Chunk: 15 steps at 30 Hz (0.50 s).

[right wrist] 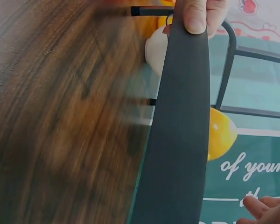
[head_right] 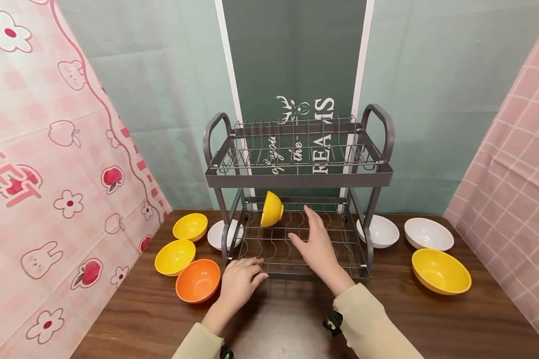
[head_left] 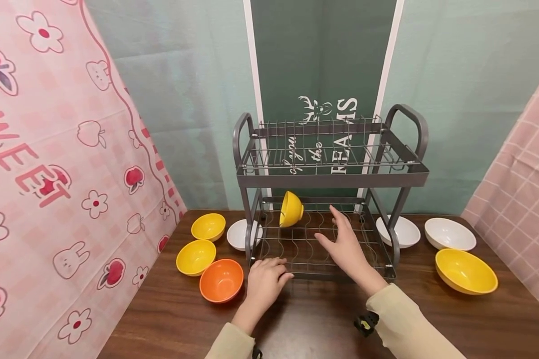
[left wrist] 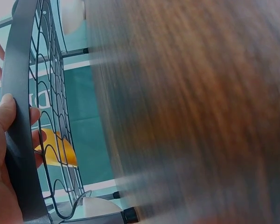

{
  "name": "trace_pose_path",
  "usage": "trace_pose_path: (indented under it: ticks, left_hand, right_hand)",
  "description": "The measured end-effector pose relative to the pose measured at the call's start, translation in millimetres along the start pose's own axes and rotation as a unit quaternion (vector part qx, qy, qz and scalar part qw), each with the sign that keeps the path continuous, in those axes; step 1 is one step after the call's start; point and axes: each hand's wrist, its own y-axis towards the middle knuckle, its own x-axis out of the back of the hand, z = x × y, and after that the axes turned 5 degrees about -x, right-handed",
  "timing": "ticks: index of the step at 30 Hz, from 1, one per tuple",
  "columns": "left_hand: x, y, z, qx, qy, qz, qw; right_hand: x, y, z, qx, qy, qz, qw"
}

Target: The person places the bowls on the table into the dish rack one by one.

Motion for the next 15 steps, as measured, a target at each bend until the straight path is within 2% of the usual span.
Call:
trace_pose_path:
  ticks: [8,15]
  left_hand:
    - [0.8,-0.3,0.5,-0.003,0.004,-0.003,1.0]
    - [-0.6,-0.5,0.6,-0.004,0.006,-0.004,1.0]
  right_hand:
    - [11,-16,-13,0.0,0.009,-0.032,0.999]
    - [28,-29,-17,-0.017,0.058,-0.06,0.996]
